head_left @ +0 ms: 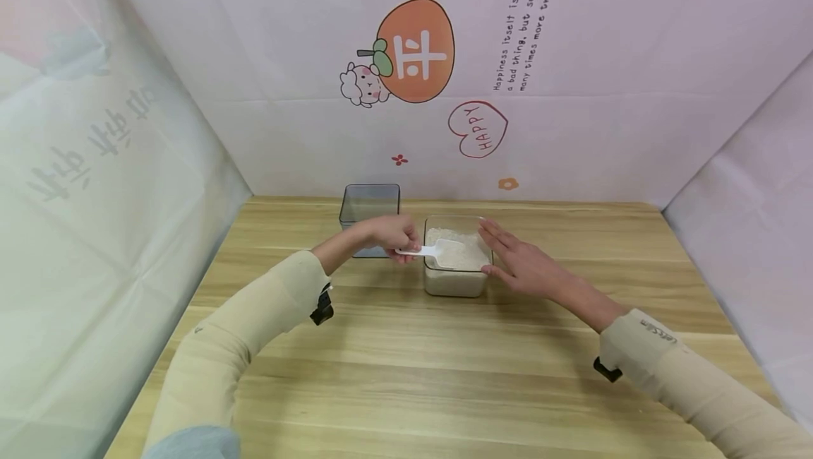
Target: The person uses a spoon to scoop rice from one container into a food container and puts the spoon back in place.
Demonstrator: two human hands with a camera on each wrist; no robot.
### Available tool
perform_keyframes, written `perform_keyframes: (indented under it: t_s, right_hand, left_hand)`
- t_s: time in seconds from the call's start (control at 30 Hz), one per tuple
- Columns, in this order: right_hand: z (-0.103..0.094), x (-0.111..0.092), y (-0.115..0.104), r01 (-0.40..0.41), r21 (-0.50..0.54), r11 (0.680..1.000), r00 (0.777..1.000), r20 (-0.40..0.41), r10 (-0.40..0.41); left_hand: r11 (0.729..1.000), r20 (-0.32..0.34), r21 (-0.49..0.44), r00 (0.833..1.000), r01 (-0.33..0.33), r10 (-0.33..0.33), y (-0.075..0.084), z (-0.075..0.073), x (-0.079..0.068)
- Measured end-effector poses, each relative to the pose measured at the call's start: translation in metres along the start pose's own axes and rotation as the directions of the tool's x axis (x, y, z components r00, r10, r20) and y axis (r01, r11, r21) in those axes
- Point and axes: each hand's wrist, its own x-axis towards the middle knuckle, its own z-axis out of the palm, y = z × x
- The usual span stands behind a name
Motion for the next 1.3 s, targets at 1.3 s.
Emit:
perform_keyframes:
  t_s: [1.3]
  right_hand:
    - [0.003, -0.001, 0.001, 0.005, 0.0, 1.0, 1.0, -0.022, -0.005]
  left_hand:
    - [0.945, -0.082, -0.318, 0.995, -0.08, 0.057, -0.025, 0.021, -0.011]
